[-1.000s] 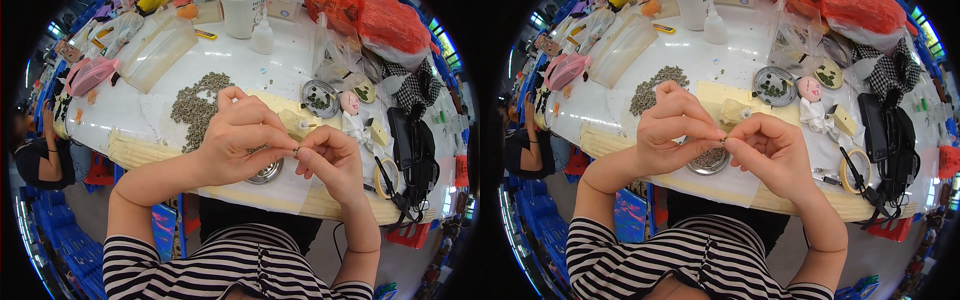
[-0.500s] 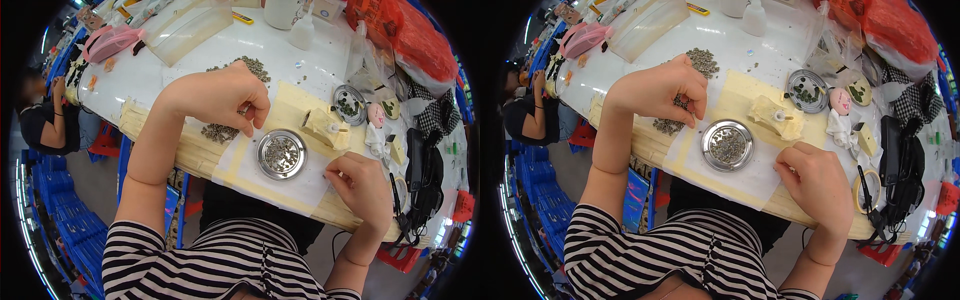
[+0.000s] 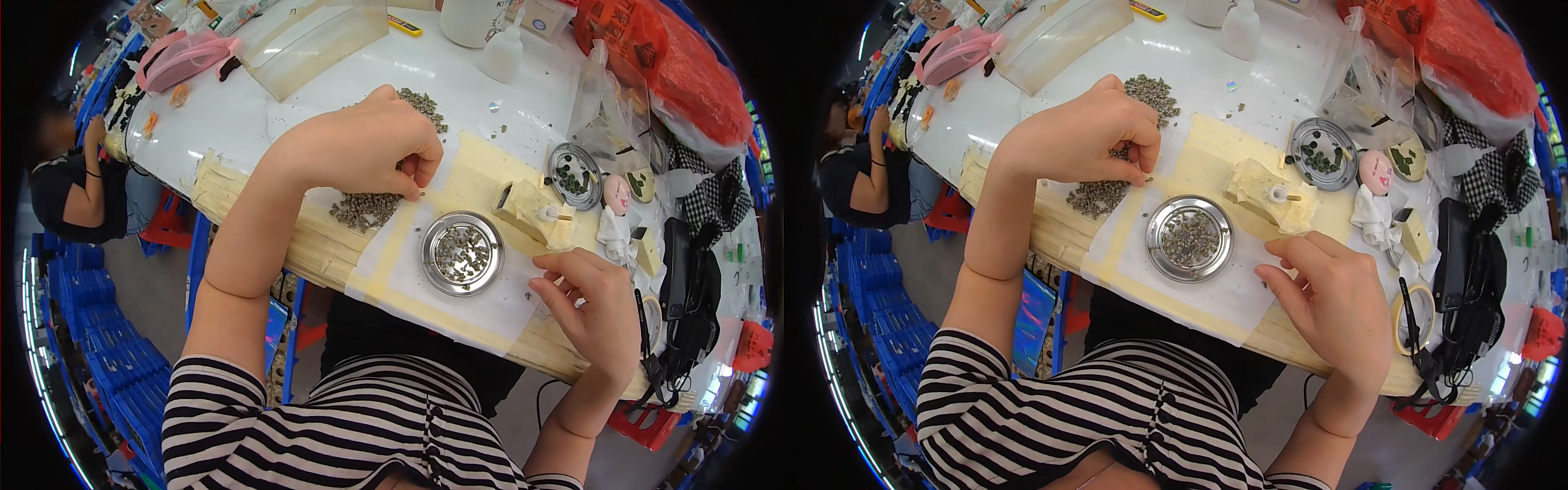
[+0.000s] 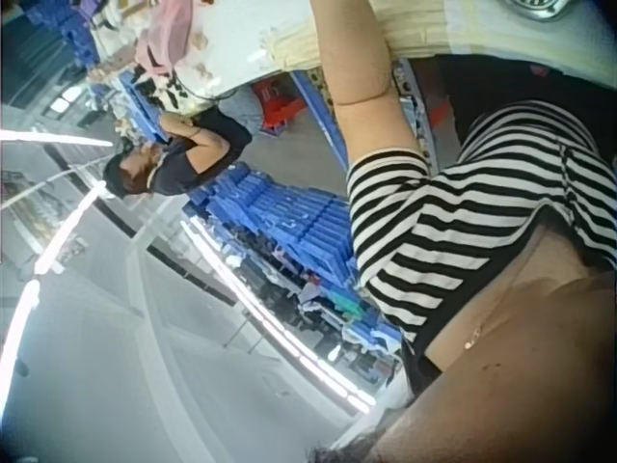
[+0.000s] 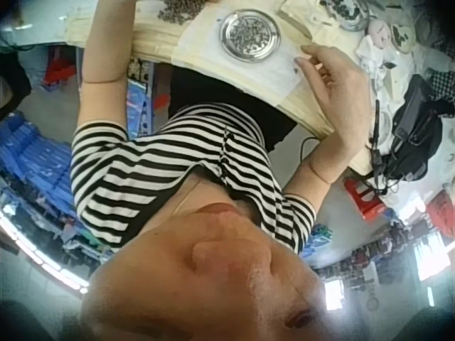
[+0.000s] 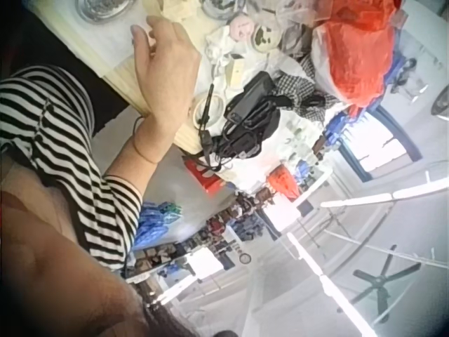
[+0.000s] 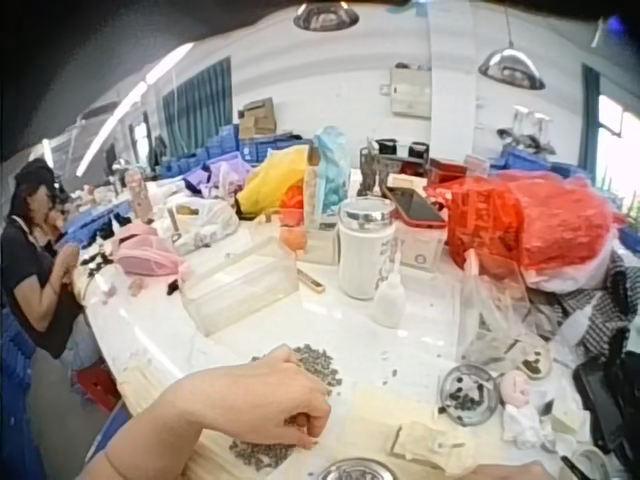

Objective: The person places small decorative elements onto a plastic toy component by hand, handling individual small pieces from a tray and pressing them into place.

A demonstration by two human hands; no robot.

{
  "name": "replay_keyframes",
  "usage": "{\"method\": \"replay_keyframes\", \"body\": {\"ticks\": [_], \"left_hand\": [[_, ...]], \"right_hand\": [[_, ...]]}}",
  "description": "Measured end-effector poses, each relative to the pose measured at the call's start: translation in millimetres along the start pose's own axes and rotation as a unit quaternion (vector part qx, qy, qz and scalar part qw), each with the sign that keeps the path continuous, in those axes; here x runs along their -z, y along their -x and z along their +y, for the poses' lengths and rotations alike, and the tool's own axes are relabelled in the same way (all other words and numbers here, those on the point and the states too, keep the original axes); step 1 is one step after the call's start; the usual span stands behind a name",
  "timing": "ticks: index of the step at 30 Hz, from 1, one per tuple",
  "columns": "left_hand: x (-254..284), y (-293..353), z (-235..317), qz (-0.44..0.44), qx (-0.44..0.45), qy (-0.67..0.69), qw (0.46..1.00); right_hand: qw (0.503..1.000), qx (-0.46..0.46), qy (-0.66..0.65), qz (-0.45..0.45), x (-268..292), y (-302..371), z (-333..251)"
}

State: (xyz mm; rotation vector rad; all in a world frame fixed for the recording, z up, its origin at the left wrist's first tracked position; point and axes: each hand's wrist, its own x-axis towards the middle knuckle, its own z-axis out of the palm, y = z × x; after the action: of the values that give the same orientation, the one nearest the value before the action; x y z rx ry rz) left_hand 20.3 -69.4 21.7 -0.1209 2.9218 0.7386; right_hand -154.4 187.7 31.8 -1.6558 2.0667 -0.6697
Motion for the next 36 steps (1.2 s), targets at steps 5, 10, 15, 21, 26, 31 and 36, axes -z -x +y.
{"method": "replay_keyframes", "body": {"ticks": [5,10,15,21,26,31,36], "left_hand": [[4,4,-2,-0.051,0.018,0.009,0.998],[7,8,-5,-0.038,0.025,-0.008,0.999],[2,4,-3,-0.044,0.028,0.004,0.999],[-3,3,-1,-0.002,0.015,0.023,1.0],[-6,-2,1,0.038,0.019,0.016,0.999],[-12,-6,0,0.037,0.008,0.032,0.999],[-12,-7,1,0.06,0.003,0.017,0.998]], "right_hand": [[1.0,-0.001,0.01,-0.011,-1,-1,-1],[1.0,0.003,0.011,-0.012,-1,0,-3],[1.0,-0.002,0.014,-0.019,-2,-1,-3],[1.0,-0.001,0.015,-0.021,-3,-1,-3],[1.0,0.002,0.01,-0.026,-3,-2,-3],[1.0,0.006,0.012,-0.025,-4,-1,-2],[1.0,0.015,0.012,-0.024,-3,-1,-2]]}}
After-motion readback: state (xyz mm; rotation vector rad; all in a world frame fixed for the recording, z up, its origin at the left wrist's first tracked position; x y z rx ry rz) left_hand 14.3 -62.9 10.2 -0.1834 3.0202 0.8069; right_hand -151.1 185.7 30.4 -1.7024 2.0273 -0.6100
